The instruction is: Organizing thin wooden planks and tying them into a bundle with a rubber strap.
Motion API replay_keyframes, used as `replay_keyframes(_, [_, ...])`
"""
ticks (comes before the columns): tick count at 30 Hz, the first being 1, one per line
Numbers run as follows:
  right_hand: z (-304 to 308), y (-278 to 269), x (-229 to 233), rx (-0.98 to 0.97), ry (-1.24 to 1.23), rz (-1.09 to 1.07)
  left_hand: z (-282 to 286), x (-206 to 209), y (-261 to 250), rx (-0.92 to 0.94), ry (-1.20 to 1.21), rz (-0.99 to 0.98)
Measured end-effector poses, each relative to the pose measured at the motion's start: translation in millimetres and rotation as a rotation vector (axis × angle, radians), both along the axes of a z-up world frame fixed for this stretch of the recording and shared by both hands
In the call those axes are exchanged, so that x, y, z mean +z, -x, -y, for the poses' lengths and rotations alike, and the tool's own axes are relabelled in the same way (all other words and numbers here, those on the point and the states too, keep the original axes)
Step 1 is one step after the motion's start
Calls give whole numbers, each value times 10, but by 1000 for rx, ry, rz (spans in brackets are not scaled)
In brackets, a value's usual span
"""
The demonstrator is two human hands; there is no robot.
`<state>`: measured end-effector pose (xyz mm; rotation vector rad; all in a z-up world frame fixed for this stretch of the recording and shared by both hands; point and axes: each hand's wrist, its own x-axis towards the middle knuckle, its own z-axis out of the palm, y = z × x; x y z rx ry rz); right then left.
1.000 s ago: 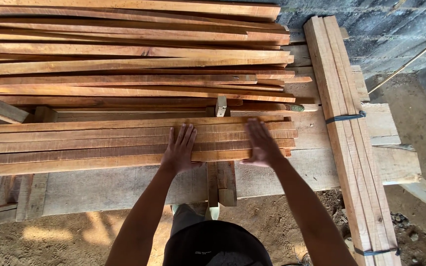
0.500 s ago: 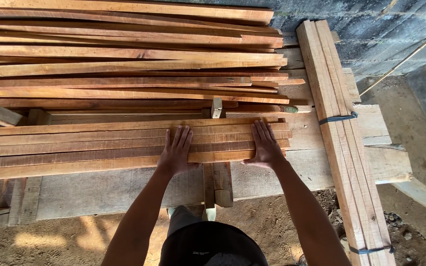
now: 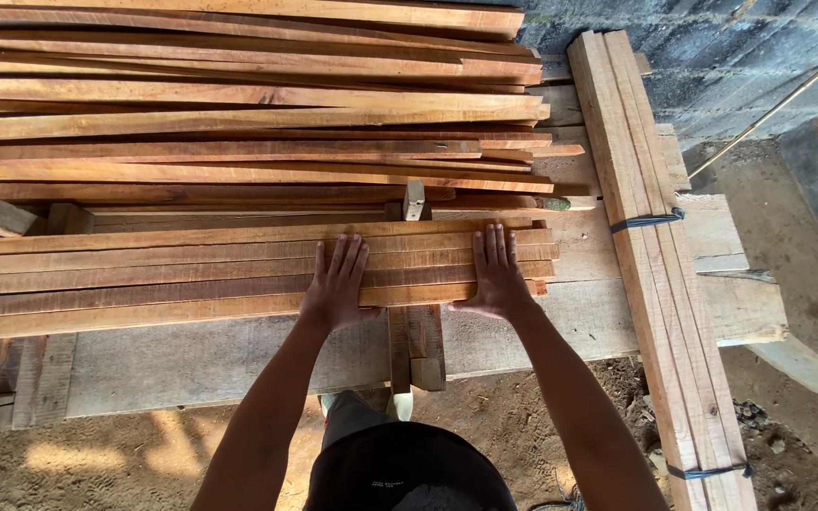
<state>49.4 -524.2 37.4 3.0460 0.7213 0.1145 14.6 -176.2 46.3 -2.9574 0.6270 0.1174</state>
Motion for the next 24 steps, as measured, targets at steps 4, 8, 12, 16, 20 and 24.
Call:
replay_keyframes(4, [-339,61,49,53,-22,27,7,24,4,3,0,-11])
replay_keyframes(8, [-780,64,20,130,-61,-29,13,83,10,16,-10,-26])
replay_keyframes(12, [-970,58,61,193,-30,-13,11,85,-10,28,-29,-60])
replay_keyframes(16, [-951,79,31,202,-73,54,14,51,11,32,7,-72])
replay_keyframes(20, [-966,92,99,222,-131,175,1,121,21,24,25,-54])
replay_keyframes(24, [-987,118,125,224,-97,153,-119,-15,-19,-5,75,-103])
